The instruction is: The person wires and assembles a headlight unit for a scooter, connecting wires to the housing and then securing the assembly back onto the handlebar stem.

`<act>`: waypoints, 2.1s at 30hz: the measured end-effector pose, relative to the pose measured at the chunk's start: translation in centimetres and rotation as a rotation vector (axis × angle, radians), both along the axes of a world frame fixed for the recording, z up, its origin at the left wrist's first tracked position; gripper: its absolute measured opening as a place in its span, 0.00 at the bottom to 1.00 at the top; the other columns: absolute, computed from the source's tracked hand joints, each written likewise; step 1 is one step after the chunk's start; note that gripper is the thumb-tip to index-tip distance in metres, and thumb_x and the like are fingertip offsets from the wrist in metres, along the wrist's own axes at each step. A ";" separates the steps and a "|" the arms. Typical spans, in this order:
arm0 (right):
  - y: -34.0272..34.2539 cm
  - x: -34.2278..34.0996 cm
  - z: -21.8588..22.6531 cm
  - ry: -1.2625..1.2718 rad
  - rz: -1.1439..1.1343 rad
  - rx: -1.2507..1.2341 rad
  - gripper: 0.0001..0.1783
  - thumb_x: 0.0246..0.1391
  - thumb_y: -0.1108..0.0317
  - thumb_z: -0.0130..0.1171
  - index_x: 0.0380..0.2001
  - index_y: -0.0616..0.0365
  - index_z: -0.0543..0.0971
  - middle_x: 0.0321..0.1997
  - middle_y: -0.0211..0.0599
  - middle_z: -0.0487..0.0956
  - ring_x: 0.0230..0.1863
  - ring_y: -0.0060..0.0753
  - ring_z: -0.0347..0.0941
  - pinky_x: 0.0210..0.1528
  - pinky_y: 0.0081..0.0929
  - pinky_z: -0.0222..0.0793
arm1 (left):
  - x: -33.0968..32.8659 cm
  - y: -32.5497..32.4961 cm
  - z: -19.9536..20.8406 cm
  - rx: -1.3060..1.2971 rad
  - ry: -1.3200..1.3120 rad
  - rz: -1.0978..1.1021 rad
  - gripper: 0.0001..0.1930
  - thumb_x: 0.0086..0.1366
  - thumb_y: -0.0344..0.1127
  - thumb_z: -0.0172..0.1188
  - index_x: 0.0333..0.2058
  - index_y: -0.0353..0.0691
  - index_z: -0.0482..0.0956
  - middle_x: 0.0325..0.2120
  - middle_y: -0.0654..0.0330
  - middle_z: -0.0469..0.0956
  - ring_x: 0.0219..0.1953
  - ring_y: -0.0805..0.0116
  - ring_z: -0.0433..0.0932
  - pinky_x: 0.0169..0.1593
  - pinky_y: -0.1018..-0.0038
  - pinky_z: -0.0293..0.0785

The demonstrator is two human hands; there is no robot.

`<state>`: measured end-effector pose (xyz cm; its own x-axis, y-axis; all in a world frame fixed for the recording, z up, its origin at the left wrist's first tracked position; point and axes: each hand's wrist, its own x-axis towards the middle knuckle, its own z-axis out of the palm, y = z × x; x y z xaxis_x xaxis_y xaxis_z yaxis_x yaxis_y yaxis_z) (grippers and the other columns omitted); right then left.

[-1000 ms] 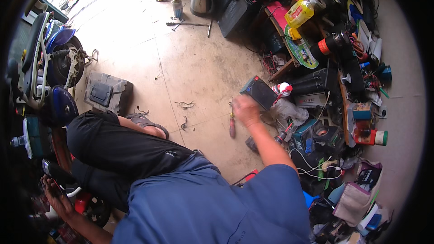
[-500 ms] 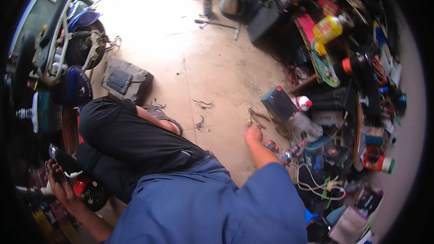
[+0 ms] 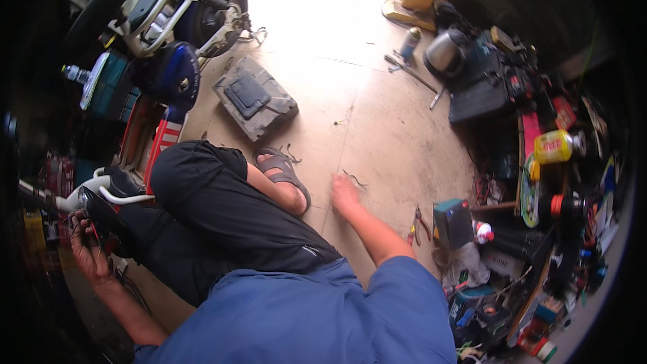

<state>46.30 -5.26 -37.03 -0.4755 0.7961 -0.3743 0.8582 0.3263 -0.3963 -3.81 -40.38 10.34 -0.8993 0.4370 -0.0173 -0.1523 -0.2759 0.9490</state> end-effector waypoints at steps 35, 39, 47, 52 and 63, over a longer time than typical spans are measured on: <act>7.1 16.0 7.9 -0.388 0.403 -0.087 0.16 0.59 0.66 0.59 0.50 0.55 0.81 0.55 0.51 0.77 0.58 0.55 0.75 0.58 0.56 0.74 | -2.9 -7.1 -4.1 -0.059 0.061 -0.018 0.24 0.79 0.25 0.49 0.72 0.35 0.65 0.66 0.58 0.74 0.61 0.72 0.77 0.60 0.79 0.77; 7.7 0.1 12.3 0.311 0.146 0.194 0.24 0.61 0.58 0.68 0.57 0.57 0.79 0.55 0.51 0.80 0.57 0.55 0.79 0.59 0.47 0.77 | 6.9 2.2 1.1 0.014 -0.044 0.182 0.13 0.79 0.30 0.54 0.58 0.43 0.73 0.45 0.63 0.80 0.35 0.78 0.79 0.32 0.85 0.75; 1.1 -23.3 43.6 1.178 0.783 -0.150 0.59 0.48 0.57 0.83 0.76 0.57 0.59 0.75 0.51 0.68 0.72 0.50 0.69 0.73 0.43 0.66 | 13.9 10.5 4.5 0.056 -0.034 -0.073 0.05 0.73 0.27 0.62 0.44 0.35 0.78 0.34 0.46 0.87 0.25 0.66 0.86 0.23 0.77 0.80; -4.3 -27.6 46.2 1.047 1.033 -0.494 0.72 0.44 0.60 0.85 0.81 0.57 0.44 0.74 0.58 0.68 0.72 0.53 0.70 0.75 0.43 0.65 | 15.1 10.0 4.4 0.096 -0.111 -0.099 0.05 0.72 0.26 0.62 0.44 0.33 0.78 0.35 0.44 0.87 0.26 0.65 0.86 0.27 0.74 0.83; -8.4 -31.9 43.3 1.254 0.763 -1.041 0.68 0.51 0.67 0.81 0.81 0.56 0.42 0.69 0.49 0.69 0.69 0.41 0.70 0.72 0.39 0.68 | 12.2 9.2 4.3 -0.037 0.026 -0.091 0.07 0.73 0.25 0.61 0.48 0.36 0.80 0.40 0.48 0.87 0.33 0.68 0.87 0.38 0.75 0.86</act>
